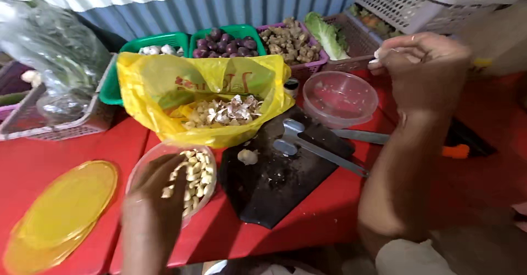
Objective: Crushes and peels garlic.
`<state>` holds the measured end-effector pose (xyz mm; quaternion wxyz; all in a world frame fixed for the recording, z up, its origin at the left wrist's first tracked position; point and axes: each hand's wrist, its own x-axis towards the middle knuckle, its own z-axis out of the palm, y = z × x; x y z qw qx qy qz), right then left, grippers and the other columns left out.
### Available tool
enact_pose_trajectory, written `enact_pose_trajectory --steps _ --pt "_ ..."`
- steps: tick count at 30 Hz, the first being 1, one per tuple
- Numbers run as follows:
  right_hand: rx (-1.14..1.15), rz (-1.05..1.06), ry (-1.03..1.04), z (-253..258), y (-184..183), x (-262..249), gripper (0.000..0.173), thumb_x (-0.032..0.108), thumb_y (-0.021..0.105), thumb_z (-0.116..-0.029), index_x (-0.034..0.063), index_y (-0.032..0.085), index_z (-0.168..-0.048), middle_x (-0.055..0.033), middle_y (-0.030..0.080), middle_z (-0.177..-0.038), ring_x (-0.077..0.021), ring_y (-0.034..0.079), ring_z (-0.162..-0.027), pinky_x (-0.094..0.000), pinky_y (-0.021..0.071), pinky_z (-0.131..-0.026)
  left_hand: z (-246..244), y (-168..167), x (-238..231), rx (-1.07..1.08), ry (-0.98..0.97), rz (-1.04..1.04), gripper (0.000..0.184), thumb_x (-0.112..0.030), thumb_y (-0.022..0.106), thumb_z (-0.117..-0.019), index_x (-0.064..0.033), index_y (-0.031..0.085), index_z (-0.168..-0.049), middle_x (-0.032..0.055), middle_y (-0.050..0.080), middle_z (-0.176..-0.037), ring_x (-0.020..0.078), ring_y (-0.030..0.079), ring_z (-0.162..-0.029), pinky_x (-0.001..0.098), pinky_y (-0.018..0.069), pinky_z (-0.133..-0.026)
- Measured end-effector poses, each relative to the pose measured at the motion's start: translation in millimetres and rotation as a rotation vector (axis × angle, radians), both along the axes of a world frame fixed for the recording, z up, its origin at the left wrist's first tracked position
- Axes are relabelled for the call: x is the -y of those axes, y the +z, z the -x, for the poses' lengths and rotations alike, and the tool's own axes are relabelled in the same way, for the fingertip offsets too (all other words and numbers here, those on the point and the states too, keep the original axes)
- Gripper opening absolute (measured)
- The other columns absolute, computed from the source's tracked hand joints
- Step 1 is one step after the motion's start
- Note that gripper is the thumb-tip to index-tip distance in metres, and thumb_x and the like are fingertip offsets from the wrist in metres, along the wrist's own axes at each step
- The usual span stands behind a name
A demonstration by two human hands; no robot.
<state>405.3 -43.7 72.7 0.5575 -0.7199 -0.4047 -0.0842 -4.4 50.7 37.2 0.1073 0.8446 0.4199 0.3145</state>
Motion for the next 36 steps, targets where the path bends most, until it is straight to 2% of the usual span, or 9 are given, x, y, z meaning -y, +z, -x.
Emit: enact_pose_trajectory --steps 4,8,11,13,17,19,24,28,36 --pt "0.124 0.064 0.3 85.4 -9.3 -60.9 0.026 0.01 0.052 -0.1036 -0.0046 0.068 -0.118 -0.017 0.071 -0.108 -0.0187 0.071 -0.09 -0.0364 0.0603 -0.083 -59.9 -21.9 11.0 -0.06 -0.204 0.048 0.023 -0.016 0.062 -0.0994 -0.0082 0.075 -0.116 0.0118 0.072 -0.115 0.0241 0.07 -0.103 0.0404 0.0589 -0.089" --pt "0.349 0.455 0.524 142.9 -46.4 -105.7 0.031 0.013 0.048 -0.1067 0.0006 0.069 -0.125 -0.0179 0.064 -0.136 -0.0359 0.059 -0.128 -0.0531 0.0444 -0.11 -108.3 -62.6 -8.5 -0.372 -0.282 0.289 0.038 -0.013 0.06 -0.1008 -0.0097 0.063 -0.138 0.0189 0.057 -0.143 0.0396 0.054 -0.132 0.0529 0.0488 -0.105" --pt "0.44 0.432 0.485 148.1 -69.4 -116.3 0.019 0.009 0.059 -0.1013 -0.0004 0.073 -0.109 -0.0186 0.071 -0.114 -0.0405 0.062 -0.117 -0.0542 0.0508 -0.099 -111.5 -79.4 -15.8 -0.156 -0.276 0.276 0.031 -0.019 0.064 -0.0991 -0.0038 0.069 -0.125 0.0175 0.069 -0.119 0.033 0.065 -0.112 0.0472 0.0539 -0.097" --pt "0.403 0.388 0.47 144.5 -72.7 -116.8 0.017 0.004 0.062 -0.0985 -0.0012 0.073 -0.11 -0.0204 0.071 -0.109 -0.0415 0.064 -0.112 -0.0549 0.0522 -0.096 -108.1 -79.5 -20.1 0.142 -0.335 0.37 0.033 -0.027 0.066 -0.0994 -0.0016 0.069 -0.12 0.01 0.073 -0.102 0.0161 0.071 -0.091 0.0336 0.059 -0.085" --pt "0.355 0.202 0.425 135.9 -65.7 -111.9 0.022 0.017 0.061 -0.1014 -0.0012 0.075 -0.099 -0.0179 0.071 -0.103 -0.037 0.066 -0.105 -0.0505 0.0537 -0.092 -105.9 -68.3 -24.3 0.502 -0.522 0.767 0.032 -0.016 0.065 -0.0999 0.0025 0.063 -0.126 0.0073 0.072 -0.108 0.0094 0.07 -0.096 0.0286 0.0593 -0.088" --pt "0.31 0.174 0.445 135.0 -47.1 -96.6 0.025 0.019 0.059 -0.1033 -0.0012 0.074 -0.105 -0.0182 0.069 -0.11 -0.0341 0.065 -0.107 -0.0481 0.0534 -0.094 -103.4 -57.6 -21.0 0.546 -0.525 0.784 0.037 -0.014 0.065 -0.0997 0.0024 0.06 -0.133 0.0087 0.07 -0.116 0.0096 0.069 -0.102 0.0277 0.0584 -0.091" --pt "0.15 0.33 0.714 123.9 -24.4 -66.7 0.028 0.035 0.06 -0.1021 0.0102 0.073 -0.102 -0.0005 0.068 -0.089 -0.0074 0.064 -0.078 -0.0269 0.0563 -0.07 -104.2 -38.4 -21.6 0.458 -0.387 0.423 0.043 -0.016 0.067 -0.0966 -0.0059 0.06 -0.138 0.0077 0.067 -0.112 0.0091 0.067 -0.09 0.0263 0.0593 -0.079" --pt "-0.109 0.469 0.872 131.3 -31.5 -69.0 0.026 0.026 0.075 -0.0937 0.0084 0.065 -0.109 -0.0034 0.068 -0.083 -0.0092 0.065 -0.065 -0.0266 0.0576 -0.06 -111.1 -37.9 -22.3 0.51 -0.348 0.309 0.039 -0.01 0.072 -0.0908 -0.0022 0.062 -0.128 0.006 0.071 -0.109 0.0088 0.071 -0.093 0.028 0.0612 -0.086" --pt "-0.389 0.313 0.903 138.4 -42.3 -74.5 0.019 0.017 0.056 -0.106 0.0008 0.066 -0.106 -0.0029 0.067 -0.072 -0.007 0.063 -0.051 -0.0217 0.0575 -0.05 -99.2 -34.3 -33.3 0.453 -0.399 0.349 0.025 -0.009 0.065 -0.0981 -0.0028 0.069 -0.122 0.0023 0.073 -0.095 0.0044 0.069 -0.079 0.0229 0.0593 -0.074"
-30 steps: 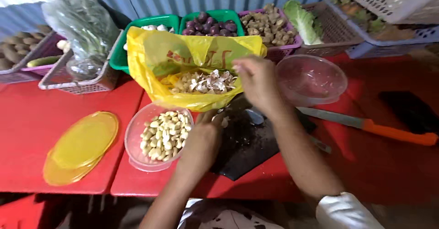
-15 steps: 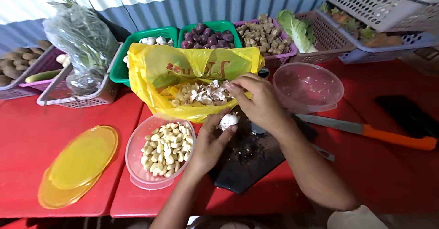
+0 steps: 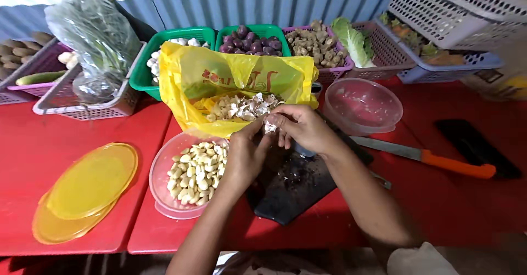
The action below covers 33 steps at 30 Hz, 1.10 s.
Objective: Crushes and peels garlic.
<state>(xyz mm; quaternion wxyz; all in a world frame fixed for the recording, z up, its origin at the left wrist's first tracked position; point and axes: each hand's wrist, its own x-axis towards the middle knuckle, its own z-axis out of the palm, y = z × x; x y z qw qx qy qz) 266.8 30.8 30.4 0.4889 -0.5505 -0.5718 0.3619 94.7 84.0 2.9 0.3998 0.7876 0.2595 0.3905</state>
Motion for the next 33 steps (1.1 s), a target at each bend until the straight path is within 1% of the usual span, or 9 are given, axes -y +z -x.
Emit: enact_pose_trajectory --steps 3,5,10,16,21,24,27,31,33 --pt "-0.058 0.091 -0.043 2.1 -1.8 5.0 0.021 0.018 0.053 -0.1075 0.0004 0.064 -0.103 -0.003 0.065 -0.07 -0.0075 0.063 -0.05 -0.0222 0.0576 -0.05 1.0 -2.5 0.8 -0.021 -0.028 0.023 0.019 -0.011 0.065 -0.0984 -0.0028 0.07 -0.114 0.0027 0.074 -0.091 0.0049 0.069 -0.078 0.024 0.0595 -0.074" --pt "-0.122 0.158 -0.076 1.9 -7.4 12.3 0.023 0.019 0.052 -0.1082 0.0014 0.063 -0.1 -0.0028 0.064 -0.069 -0.0077 0.062 -0.05 -0.022 0.0572 -0.051 0.7 -7.3 4.1 -0.03 -0.075 0.061 0.024 -0.011 0.063 -0.0995 -0.002 0.07 -0.121 0.0034 0.075 -0.098 0.005 0.071 -0.085 0.0251 0.0601 -0.08" --pt "-0.282 0.26 -0.172 -2.0 -27.7 41.1 0.025 0.02 0.048 -0.1094 0.0009 0.063 -0.101 -0.0029 0.066 -0.072 -0.0071 0.063 -0.052 -0.0205 0.0568 -0.052 -3.0 -24.7 14.5 -0.034 -0.185 0.209 0.025 -0.011 0.059 -0.1023 -0.0002 0.069 -0.122 0.0034 0.075 -0.099 0.0034 0.07 -0.087 0.0228 0.0581 -0.082" --pt "-0.068 0.25 -0.284 3.0 -48.0 60.1 0.026 0.022 0.049 -0.1095 0.0014 0.065 -0.111 -0.0028 0.069 -0.077 -0.007 0.067 -0.056 -0.0219 0.0597 -0.057 -12.3 -43.7 26.7 -0.073 -0.17 0.227 0.028 -0.013 0.07 -0.0966 -0.0045 0.07 -0.123 0.0048 0.073 -0.11 0.007 0.07 -0.096 0.0251 0.0586 -0.088" --pt "-0.132 0.255 -0.298 12.1 -50.3 62.4 0.022 0.02 0.055 -0.1069 0.0005 0.063 -0.113 -0.0039 0.067 -0.075 -0.0082 0.066 -0.055 -0.0223 0.0594 -0.054 -18.8 -50.0 35.2 -0.079 -0.124 0.119 0.036 -0.02 0.077 -0.0916 -0.0022 0.069 -0.122 0.0073 0.071 -0.105 0.0077 0.069 -0.088 0.0226 0.0594 -0.08" --pt "-0.257 0.268 -0.282 12.7 -53.5 63.6 0.018 0.019 0.057 -0.1058 0.0013 0.061 -0.105 -0.0024 0.064 -0.071 -0.0079 0.063 -0.051 -0.0217 0.0573 -0.05 -20.0 -55.6 39.6 -0.095 -0.1 -0.024 0.027 -0.019 0.072 -0.0943 -0.001 0.073 -0.114 0.0097 0.072 -0.103 0.0099 0.069 -0.089 0.0236 0.0584 -0.082" --pt "-0.197 0.247 -0.338 16.4 -60.7 65.5 0.021 0.019 0.053 -0.1072 0.0018 0.061 -0.098 -0.0001 0.062 -0.069 -0.0035 0.057 -0.048 -0.0175 0.0521 -0.048 -22.4 -61.3 44.0 -0.107 -0.094 -0.076 0.023 -0.017 0.063 -0.1001 0.0005 0.073 -0.111 0.0115 0.071 -0.098 0.0136 0.069 -0.087 0.027 0.0576 -0.083" --pt "-0.218 0.211 -0.446 17.3 -77.5 64.8 0.032 0.018 0.039 -0.1107 0.0024 0.061 -0.093 0.0041 0.055 -0.065 0.0004 0.046 -0.048 -0.0149 0.0405 -0.046 -16.8 -62.5 39.3 -0.07 -0.195 0.148 0.025 -0.013 0.054 -0.1048 0.0014 0.07 -0.117 0.0083 0.072 -0.099 0.0082 0.07 -0.081 0.0247 0.0609 -0.076" --pt "-0.244 0.202 -0.439 14.5 -80.5 66.4 0.031 0.017 0.039 -0.1105 0.0017 0.062 -0.097 0.0039 0.058 -0.068 0.0003 0.049 -0.05 -0.0151 0.0433 -0.048 -14.7 -65.4 33.5 -0.1 -0.233 0.222 0.025 -0.014 0.054 -0.105 0.0002 0.069 -0.119 0.0073 0.072 -0.101 0.0073 0.069 -0.082 0.025 0.06 -0.078"
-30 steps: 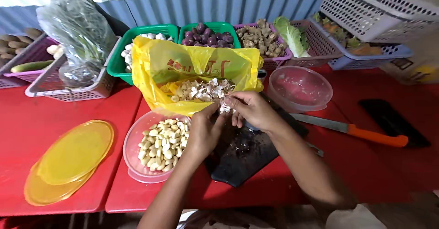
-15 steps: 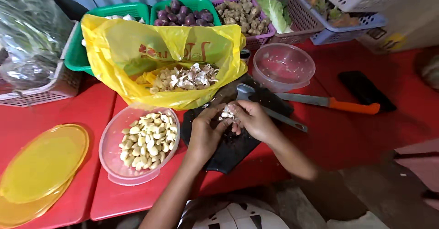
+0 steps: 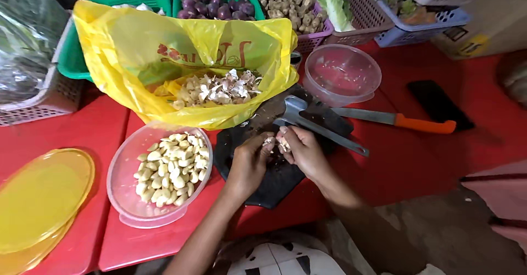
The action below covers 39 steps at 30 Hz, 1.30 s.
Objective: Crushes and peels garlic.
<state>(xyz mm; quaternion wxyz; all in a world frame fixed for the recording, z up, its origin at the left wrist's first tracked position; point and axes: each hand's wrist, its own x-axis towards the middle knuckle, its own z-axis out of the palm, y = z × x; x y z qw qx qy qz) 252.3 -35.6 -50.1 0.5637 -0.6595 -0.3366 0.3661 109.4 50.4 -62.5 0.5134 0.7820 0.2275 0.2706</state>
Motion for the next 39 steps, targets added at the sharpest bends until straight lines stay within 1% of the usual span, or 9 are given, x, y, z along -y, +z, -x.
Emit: enact_pose_trajectory --steps 4,7,13,17,19,21,23,32,39 --pt "0.228 0.05 0.081 -2.4 -2.4 5.3 0.027 0.017 0.048 -0.1083 0.0008 0.069 -0.115 -0.0024 0.065 -0.089 -0.0025 0.058 -0.064 -0.0179 0.0511 -0.061 -0.1 -6.9 -2.4 -0.118 0.095 -0.238 0.026 -0.011 0.056 -0.1024 -0.0029 0.071 -0.121 0.0134 0.065 -0.116 0.0165 0.066 -0.101 0.0314 0.0569 -0.089" --pt "0.731 0.057 0.124 3.9 -11.8 6.8 0.026 0.02 0.064 -0.0998 0.0071 0.073 -0.121 -0.0112 0.07 -0.112 -0.02 0.069 -0.095 -0.0384 0.0585 -0.085 3.6 -9.6 -8.0 -0.206 0.194 -0.448 0.03 -0.002 0.058 -0.0943 -0.0055 0.073 -0.121 0.0168 0.064 -0.121 0.0328 0.061 -0.11 0.0469 0.0522 -0.093" --pt "1.055 0.08 0.168 6.2 -11.2 21.6 0.048 0.037 0.072 -0.0935 0.0151 0.067 -0.136 -0.0121 0.065 -0.133 -0.0319 0.067 -0.108 -0.0474 0.0583 -0.084 8.7 -8.3 -6.3 -0.277 0.192 -0.535 0.034 -0.003 0.058 -0.0909 -0.0105 0.075 -0.119 0.0123 0.066 -0.127 0.0356 0.058 -0.123 0.0545 0.05 -0.098" --pt "1.006 -0.071 -0.052 -13.6 14.6 42.7 0.025 0.026 0.061 -0.1013 0.0065 0.077 -0.097 -0.0092 0.073 -0.109 -0.0171 0.071 -0.097 -0.0341 0.0598 -0.083 11.6 -2.1 -5.5 -0.226 0.246 -0.611 0.025 -0.015 0.058 -0.0975 -0.0124 0.077 -0.114 0.0091 0.068 -0.128 0.0336 0.058 -0.129 0.0584 0.0438 -0.107" --pt "1.092 -0.032 -0.164 -36.6 21.0 40.7 0.032 0.025 0.058 -0.1022 -0.0009 0.072 -0.088 -0.0167 0.072 -0.106 -0.0261 0.07 -0.1 -0.0412 0.0575 -0.086 9.7 -1.3 -0.8 -0.135 0.273 -0.66 0.018 -0.018 0.062 -0.0983 -0.0119 0.078 -0.102 0.007 0.074 -0.109 0.0302 0.064 -0.118 0.0556 0.0438 -0.107" --pt "1.1 0.115 -0.123 -57.4 14.7 32.4 0.035 0.028 0.056 -0.1041 -0.0027 0.073 -0.106 -0.0217 0.067 -0.119 -0.0381 0.063 -0.113 -0.0536 0.0511 -0.096 5.5 -3.6 8.0 -0.134 0.252 -0.715 0.021 -0.011 0.06 -0.0971 -0.0122 0.079 -0.106 0.0053 0.075 -0.096 0.0279 0.069 -0.105 0.0567 0.0428 -0.106" --pt "1.072 0.232 -0.045 -65.3 2.6 22.7 0.034 0.025 0.064 -0.1004 -0.0008 0.07 -0.122 -0.0231 0.065 -0.125 -0.0425 0.061 -0.119 -0.0583 0.0496 -0.1 -0.3 -8.5 17.1 -0.234 0.197 -0.764 0.027 -0.011 0.058 -0.0987 -0.0135 0.076 -0.119 0.0037 0.076 -0.111 0.0274 0.068 -0.11 0.0587 0.0402 -0.107" --pt "1.113 0.2 -0.095 -64.9 -3.4 33.3 0.019 0.008 0.06 -0.0987 -0.0035 0.071 -0.11 -0.0238 0.067 -0.107 -0.041 0.068 -0.094 -0.0595 0.0557 -0.078 -9.4 -14.2 29.2 -0.267 0.042 -0.844 0.028 -0.006 0.062 -0.0951 -0.0224 0.077 -0.112 0.0058 0.071 -0.117 0.0291 0.066 -0.115 0.0629 0.04 -0.108" --pt "0.593 0.331 0.076 -59.3 23.6 68.2 0.032 0.024 0.045 -0.1087 0.0021 0.068 -0.104 0.0 0.056 -0.068 -0.0062 0.055 -0.058 -0.0253 0.0502 -0.057 -4.1 -10.5 16.0 -0.019 0.061 -0.453 0.019 -0.011 0.066 -0.0958 -0.0054 0.074 -0.112 0.0117 0.071 -0.121 0.0251 0.067 -0.113 0.0401 0.0551 -0.098"
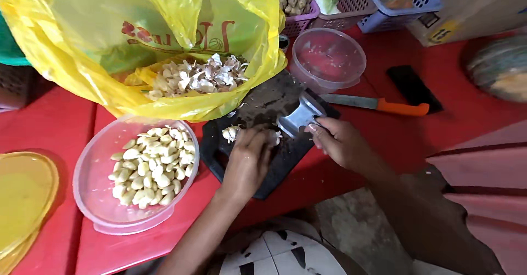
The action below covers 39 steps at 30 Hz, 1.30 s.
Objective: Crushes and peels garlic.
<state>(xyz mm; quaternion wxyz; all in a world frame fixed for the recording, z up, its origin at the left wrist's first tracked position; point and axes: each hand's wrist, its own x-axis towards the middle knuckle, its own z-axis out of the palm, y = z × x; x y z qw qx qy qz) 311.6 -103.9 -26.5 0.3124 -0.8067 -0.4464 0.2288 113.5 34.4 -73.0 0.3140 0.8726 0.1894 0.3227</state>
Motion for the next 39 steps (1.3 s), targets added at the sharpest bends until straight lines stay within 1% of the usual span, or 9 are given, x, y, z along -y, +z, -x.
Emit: enact_pose_trajectory --steps 5,9,11,16,20,27,32,36,39 --pt "0.404 -0.422 -0.051 24.3 18.9 5.4 0.034 0.028 0.044 -0.1099 0.0008 0.063 -0.102 0.0009 0.055 -0.071 -0.001 0.053 -0.059 -0.0197 0.0482 -0.056 14.6 11.8 -20.0 0.281 0.161 0.007 0.02 -0.007 0.058 -0.0989 0.001 0.071 -0.111 0.0124 0.07 -0.113 0.015 0.067 -0.102 0.0294 0.0574 -0.087" --pt "0.692 -0.066 0.139 49.8 -8.6 -1.4 0.03 0.018 0.052 -0.1025 -0.0071 0.067 -0.097 -0.0216 0.067 -0.072 -0.0393 0.07 -0.062 -0.0536 0.056 -0.053 16.2 11.2 -20.1 0.33 0.181 0.044 0.018 -0.006 0.057 -0.0987 0.0003 0.071 -0.109 0.0106 0.07 -0.112 0.0133 0.066 -0.104 0.028 0.0561 -0.089" --pt "0.626 0.071 0.197 46.5 -4.7 -7.6 0.031 0.022 0.051 -0.105 -0.0044 0.067 -0.099 -0.0217 0.066 -0.072 -0.0431 0.07 -0.065 -0.0565 0.0555 -0.055 14.1 11.2 -18.9 0.338 0.178 0.061 0.018 -0.006 0.057 -0.0981 0.0003 0.071 -0.108 0.01 0.07 -0.11 0.0129 0.067 -0.104 0.0276 0.0569 -0.088" --pt "0.158 -0.012 0.101 18.7 14.3 -12.0 0.038 0.03 0.042 -0.1087 0.0041 0.063 -0.089 -0.0014 0.05 -0.063 -0.0117 0.052 -0.057 -0.0326 0.0459 -0.055 17.3 16.1 -18.1 0.381 0.162 0.167 0.02 -0.005 0.056 -0.0991 -0.0004 0.071 -0.111 0.0065 0.07 -0.108 0.007 0.066 -0.095 0.0232 0.0578 -0.081" --pt "0.258 -0.232 0.017 24.1 30.6 -6.2 0.036 0.029 0.041 -0.1089 0.0052 0.063 -0.092 0.004 0.048 -0.064 -0.0018 0.047 -0.053 -0.0213 0.0424 -0.049 17.6 14.6 -16.5 0.376 0.151 0.244 0.022 -0.001 0.054 -0.0992 -0.0009 0.069 -0.115 0.0057 0.068 -0.111 0.0048 0.066 -0.091 0.0209 0.0572 -0.078" --pt "0.598 0.156 0.235 47.2 5.2 -15.5 0.028 0.021 0.052 -0.1056 -0.0011 0.066 -0.096 -0.0187 0.065 -0.069 -0.0405 0.07 -0.065 -0.0551 0.0545 -0.055 17.2 9.8 -20.8 0.368 0.16 0.224 0.025 0.001 0.052 -0.0968 -0.0001 0.067 -0.117 0.0064 0.068 -0.113 0.007 0.066 -0.093 0.024 0.0574 -0.08" --pt "-0.006 -0.038 0.067 2.6 12.9 -19.0 0.037 0.029 0.042 -0.1099 0.0037 0.063 -0.094 0.0008 0.051 -0.064 -0.0077 0.05 -0.054 -0.0282 0.0467 -0.052 6.9 11.5 -13.9 0.134 0.108 0.074 0.022 -0.002 0.058 -0.0965 0.0021 0.069 -0.115 0.0136 0.07 -0.112 0.0181 0.069 -0.1 0.0338 0.0588 -0.089" --pt "0.405 -0.153 -0.084 -5.6 -5.1 -26.5 0.027 0.021 0.054 -0.1057 -0.0007 0.069 -0.105 -0.0183 0.068 -0.088 -0.0338 0.068 -0.078 -0.0566 0.0556 -0.07 -14.5 10.2 9.9 -0.393 -0.048 -0.083 0.036 -0.02 0.061 -0.1015 -0.0081 0.065 -0.135 0.0186 0.062 -0.137 0.0382 0.056 -0.13 0.0506 0.0491 -0.106" --pt "0.468 -0.172 -0.066 -1.0 -27.5 -42.0 0.021 0.014 0.064 -0.0995 -0.0004 0.072 -0.112 -0.023 0.066 -0.105 -0.0401 0.067 -0.097 -0.0596 0.0554 -0.083 -21.1 1.2 20.1 -0.384 -0.052 -0.244 0.025 -0.013 0.059 -0.1004 -0.0095 0.072 -0.121 0.0182 0.068 -0.121 0.0381 0.064 -0.117 0.0458 0.0562 -0.094"
